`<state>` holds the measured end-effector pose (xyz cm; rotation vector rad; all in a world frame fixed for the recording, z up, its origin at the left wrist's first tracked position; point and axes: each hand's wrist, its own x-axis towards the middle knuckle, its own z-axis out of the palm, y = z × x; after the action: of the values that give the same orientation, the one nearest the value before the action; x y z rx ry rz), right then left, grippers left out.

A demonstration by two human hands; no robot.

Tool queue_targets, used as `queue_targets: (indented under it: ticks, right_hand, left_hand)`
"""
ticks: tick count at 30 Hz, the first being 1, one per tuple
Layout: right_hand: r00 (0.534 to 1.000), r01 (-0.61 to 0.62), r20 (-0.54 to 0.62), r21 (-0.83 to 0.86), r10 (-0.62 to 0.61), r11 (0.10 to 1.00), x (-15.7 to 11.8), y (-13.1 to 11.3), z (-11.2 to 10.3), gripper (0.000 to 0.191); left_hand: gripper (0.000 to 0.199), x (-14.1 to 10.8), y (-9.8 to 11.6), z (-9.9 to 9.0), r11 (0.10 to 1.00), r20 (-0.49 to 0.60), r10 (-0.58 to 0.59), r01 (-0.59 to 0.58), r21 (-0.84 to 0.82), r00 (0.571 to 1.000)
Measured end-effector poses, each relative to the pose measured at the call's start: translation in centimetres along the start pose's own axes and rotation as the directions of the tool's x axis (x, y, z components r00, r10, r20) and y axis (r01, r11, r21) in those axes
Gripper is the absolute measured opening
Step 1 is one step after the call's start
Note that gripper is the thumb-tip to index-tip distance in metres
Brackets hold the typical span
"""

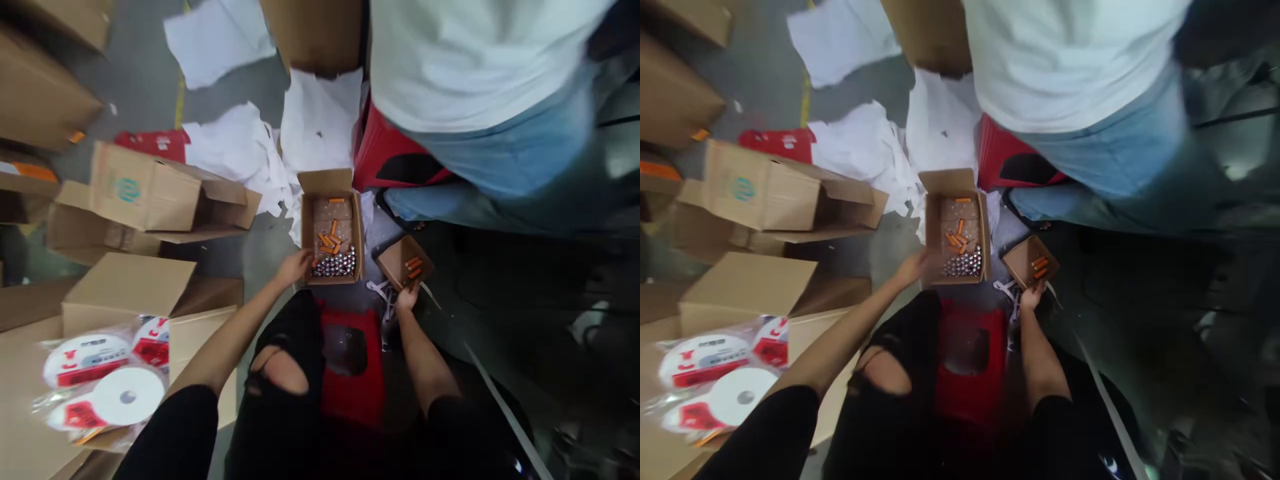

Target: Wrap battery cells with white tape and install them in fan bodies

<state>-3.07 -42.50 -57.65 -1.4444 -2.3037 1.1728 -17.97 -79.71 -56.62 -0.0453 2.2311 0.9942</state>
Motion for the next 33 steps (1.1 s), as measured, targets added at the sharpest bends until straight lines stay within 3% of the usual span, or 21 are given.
queue_targets:
  ticks: [2, 5, 7, 9, 12, 18, 20, 22, 24, 25, 27, 29, 31, 33]
  right_hand:
    - [0.997, -0.022, -0.082, -0.125, 0.012, 0.992, 0.5, 2.9, 2.0, 0.047]
    - [0.993, 0.033, -0.101, -0.260, -0.061, 0.965, 0.2, 4.9, 4.0, 0.053]
    - [0.987, 0.140, -0.027, -0.302, -0.155, 0.943, -0.2, 4.4, 5.4, 0.055]
    - [0.958, 0.286, 0.065, -0.302, -0.279, 0.909, -0.5, 2.8, 7.0, 0.054]
    - [0.879, 0.473, 0.196, -0.259, -0.434, 0.842, -0.7, 0.0, 9.6, 0.050]
    - [0.713, 0.687, 0.419, -0.255, -0.562, 0.681, 0.9, -4.9, 12.5, 0.042]
    - [0.599, 0.773, 0.586, -0.244, -0.546, 0.586, 1.9, -6.8, 13.5, 0.041]
    - [0.427, 0.859, 0.774, -0.186, -0.467, 0.477, 2.8, -8.7, 14.9, 0.043]
    - [0.271, 0.922, 0.906, -0.147, -0.326, 0.358, 3.1, -10.2, 16.8, 0.048]
    - [0.231, 0.941, 0.946, -0.158, -0.226, 0.298, 3.1, -10.7, 17.9, 0.050]
    - [0.220, 0.957, 0.975, -0.210, -0.032, 0.202, 2.8, -10.8, 20.0, 0.053]
    - [0.255, 0.951, 0.963, -0.266, 0.092, 0.157, 2.3, -10.2, 21.6, 0.058]
    - [0.261, 0.948, 0.955, -0.281, 0.140, 0.152, 1.9, -9.3, 22.5, 0.068]
    - [0.204, 0.963, 0.959, -0.233, 0.198, 0.137, 1.8, -8.5, 22.8, 0.081]
  left_hand:
    - [0.038, 4.8, -0.4, 5.2, 0.995, 0.111, 0.096, -0.098, 0.011, 0.989]
    - [0.060, 8.4, -0.9, 12.2, 0.961, 0.214, 0.239, -0.263, 0.089, 0.947]
    - [0.073, 9.2, -1.4, 15.1, 0.876, 0.272, 0.352, -0.418, 0.241, 0.896]
    - [0.080, 9.6, -2.0, 16.6, 0.756, 0.336, 0.428, -0.536, 0.375, 0.839]
    - [0.080, 10.7, -2.9, 16.7, 0.677, 0.381, 0.461, -0.595, 0.434, 0.802]
    - [0.077, 15.0, -3.5, 15.0, 0.592, 0.440, 0.566, -0.715, 0.371, 0.697]
    - [0.073, 16.1, -3.7, 14.6, 0.572, 0.451, 0.590, -0.741, 0.351, 0.669]
    - [0.068, 17.0, -3.9, 14.4, 0.561, 0.445, 0.607, -0.751, 0.349, 0.659]
    - [0.064, 17.6, -4.0, 14.1, 0.547, 0.451, 0.617, -0.763, 0.345, 0.645]
    - [0.063, 17.8, -4.0, 14.0, 0.537, 0.465, 0.617, -0.771, 0.342, 0.636]
    - [0.060, 17.8, -3.9, 13.7, 0.517, 0.502, 0.601, -0.782, 0.348, 0.621]
    - [0.056, 16.9, -3.7, 13.5, 0.516, 0.517, 0.573, -0.771, 0.373, 0.635]
    - [0.052, 15.0, -3.6, 13.3, 0.562, 0.478, 0.529, -0.711, 0.423, 0.702]
    - [0.048, 12.6, -3.7, 13.2, 0.617, 0.412, 0.472, -0.626, 0.477, 0.779]
